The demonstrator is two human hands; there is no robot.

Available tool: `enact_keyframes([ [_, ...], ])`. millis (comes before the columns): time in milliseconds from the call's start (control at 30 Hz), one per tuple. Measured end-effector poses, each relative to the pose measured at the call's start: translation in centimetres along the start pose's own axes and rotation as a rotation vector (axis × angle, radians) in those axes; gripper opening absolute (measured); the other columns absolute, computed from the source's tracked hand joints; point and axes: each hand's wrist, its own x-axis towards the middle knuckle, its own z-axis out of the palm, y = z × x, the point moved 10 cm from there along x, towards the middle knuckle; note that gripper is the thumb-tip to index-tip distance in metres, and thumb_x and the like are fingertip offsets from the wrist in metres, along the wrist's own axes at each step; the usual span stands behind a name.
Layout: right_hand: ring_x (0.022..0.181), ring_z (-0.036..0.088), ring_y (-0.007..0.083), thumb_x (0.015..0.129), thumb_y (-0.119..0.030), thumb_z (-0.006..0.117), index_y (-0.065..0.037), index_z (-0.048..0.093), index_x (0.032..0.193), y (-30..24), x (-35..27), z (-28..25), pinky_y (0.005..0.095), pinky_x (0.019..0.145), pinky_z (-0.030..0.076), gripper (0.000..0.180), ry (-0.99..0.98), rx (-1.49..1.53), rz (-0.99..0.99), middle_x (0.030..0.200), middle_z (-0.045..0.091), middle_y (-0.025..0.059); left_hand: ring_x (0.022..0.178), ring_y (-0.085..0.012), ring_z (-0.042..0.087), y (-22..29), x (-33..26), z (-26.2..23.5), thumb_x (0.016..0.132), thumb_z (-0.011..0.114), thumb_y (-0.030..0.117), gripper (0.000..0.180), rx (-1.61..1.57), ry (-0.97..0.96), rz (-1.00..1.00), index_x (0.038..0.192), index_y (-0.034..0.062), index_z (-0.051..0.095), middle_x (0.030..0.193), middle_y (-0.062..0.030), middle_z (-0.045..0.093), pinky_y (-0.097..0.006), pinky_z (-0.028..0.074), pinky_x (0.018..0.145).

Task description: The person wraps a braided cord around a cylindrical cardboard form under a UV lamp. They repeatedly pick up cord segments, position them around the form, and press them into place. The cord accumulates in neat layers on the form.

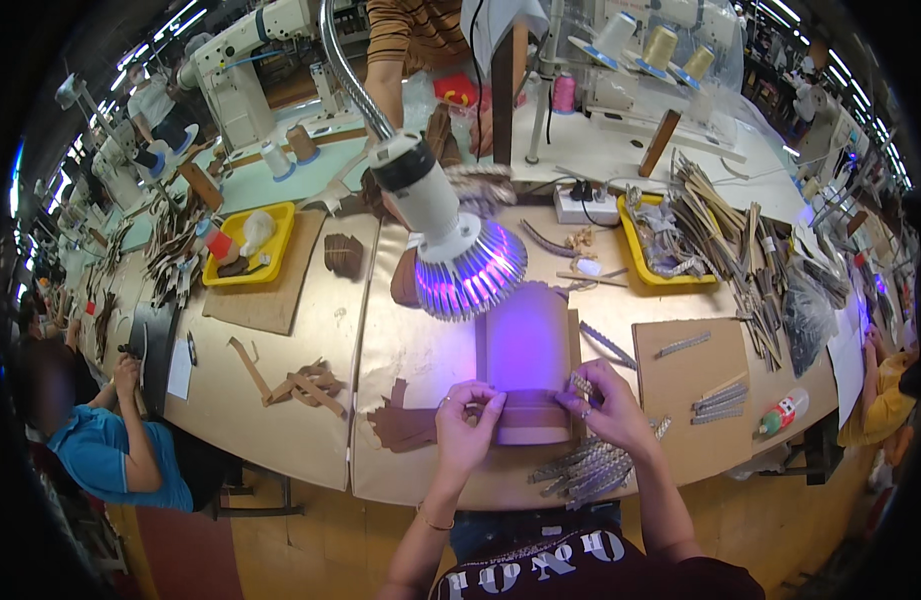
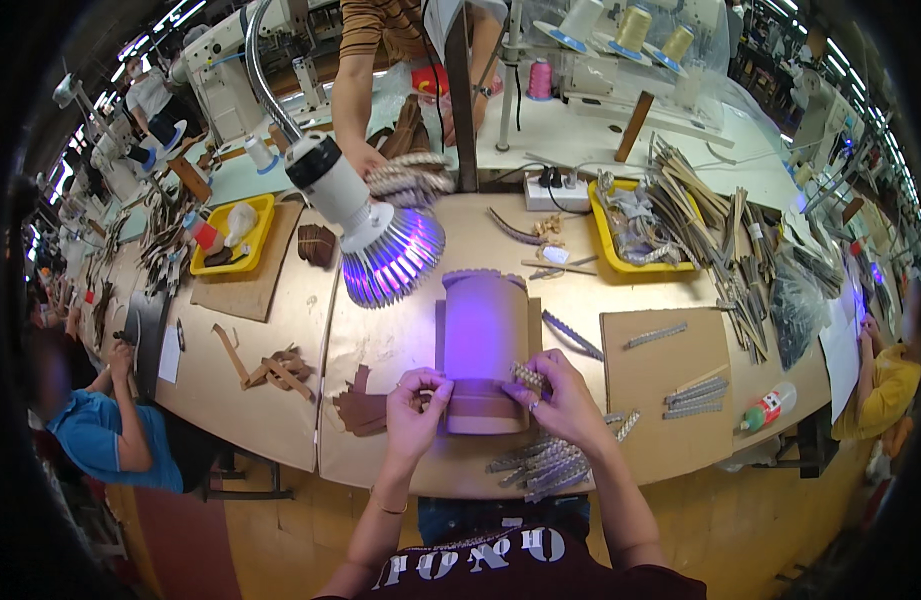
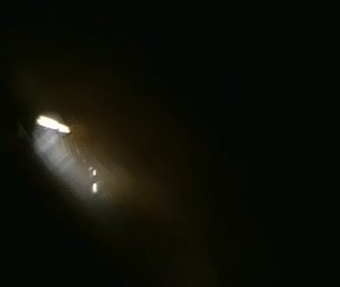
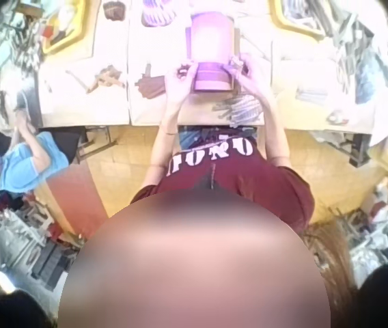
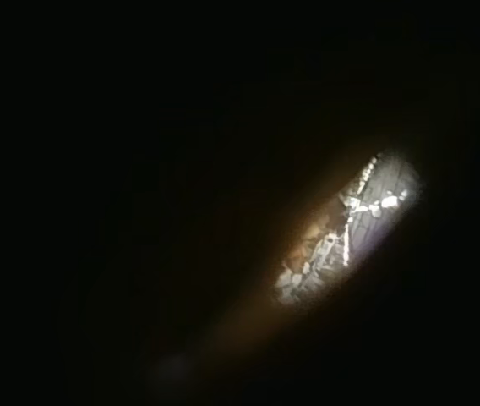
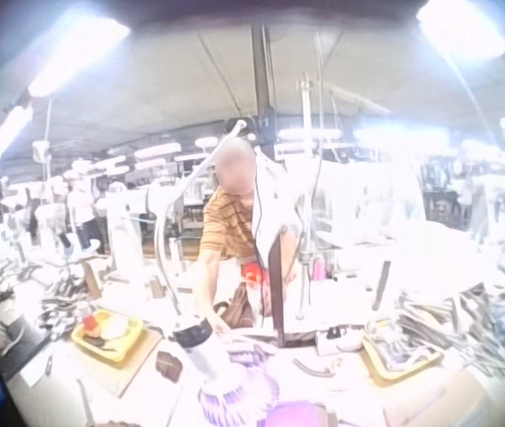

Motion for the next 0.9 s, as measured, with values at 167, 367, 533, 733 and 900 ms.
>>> enact_keyframes([
  [167,0.065,0.049,0.0096,0.086,-0.02,0.074,-0.002,0.06,0.091,0.5,1.9,-1.2,0.0273,0.058,0.041,0.023,-0.031,0.016,0.082,0.079,0.057,0.0048,0.075,-0.0061,0.058,0.8,1.7,0.5,0.088,0.071,0.007,0.011,-0.052,-0.025,-0.084,0.094,0.0005,0.066,0.087,-0.0001,0.065,-0.021,0.048,0.067],
  [367,0.078,0.063,0.0304,0.085,-0.038,0.073,-0.002,0.062,0.105,-3.1,3.6,-3.7,0.0408,0.072,0.05,0.043,0.045,-0.511,-0.036,0.09,0.064,0.0134,0.075,-0.0041,0.057,2.1,3.5,2.0,0.086,0.073,0.005,0.023,-0.086,-0.009,-0.056,0.105,-0.0019,0.061,0.087,-0.0018,0.064,-0.018,0.046,0.064],
  [533,0.078,0.063,0.0322,0.094,-0.028,0.062,-0.001,0.064,0.105,-6.1,3.7,-3.3,0.0413,0.07,0.049,0.029,0.001,-0.495,0.005,0.088,0.064,0.0153,0.085,-0.0076,0.058,0.4,2.3,1.7,0.088,0.069,0.003,0.025,-0.356,0.09,-0.11,0.11,-0.004,0.059,0.103,-0.0071,0.061,-0.02,0.047,0.074],
  [733,0.068,0.065,0.0297,0.094,-0.022,0.063,-0.004,0.063,0.106,-7.8,4.2,0.9,0.0383,0.064,0.05,0.022,-0.135,-0.294,0.058,0.079,0.068,0.0146,0.093,-0.013,0.059,1.6,0.3,0.2,0.092,0.062,0.004,0.018,-0.048,0.149,0.048,0.108,-0.0016,0.066,0.116,-0.0106,0.058,-0.026,0.049,0.08],
  [900,0.062,0.065,0.022,0.09,-0.015,0.068,-0.002,0.055,0.112,-7.9,5.0,1.7,0.0324,0.06,0.049,0.028,-0.061,-0.256,0.004,0.073,0.067,0.0135,0.094,-0.0174,0.061,2.6,-0.3,0.2,0.09,0.063,0.005,0.019,0.05,0.13,0.078,0.107,-0.0004,0.069,0.116,-0.0122,0.06,-0.029,0.05,0.082],
])
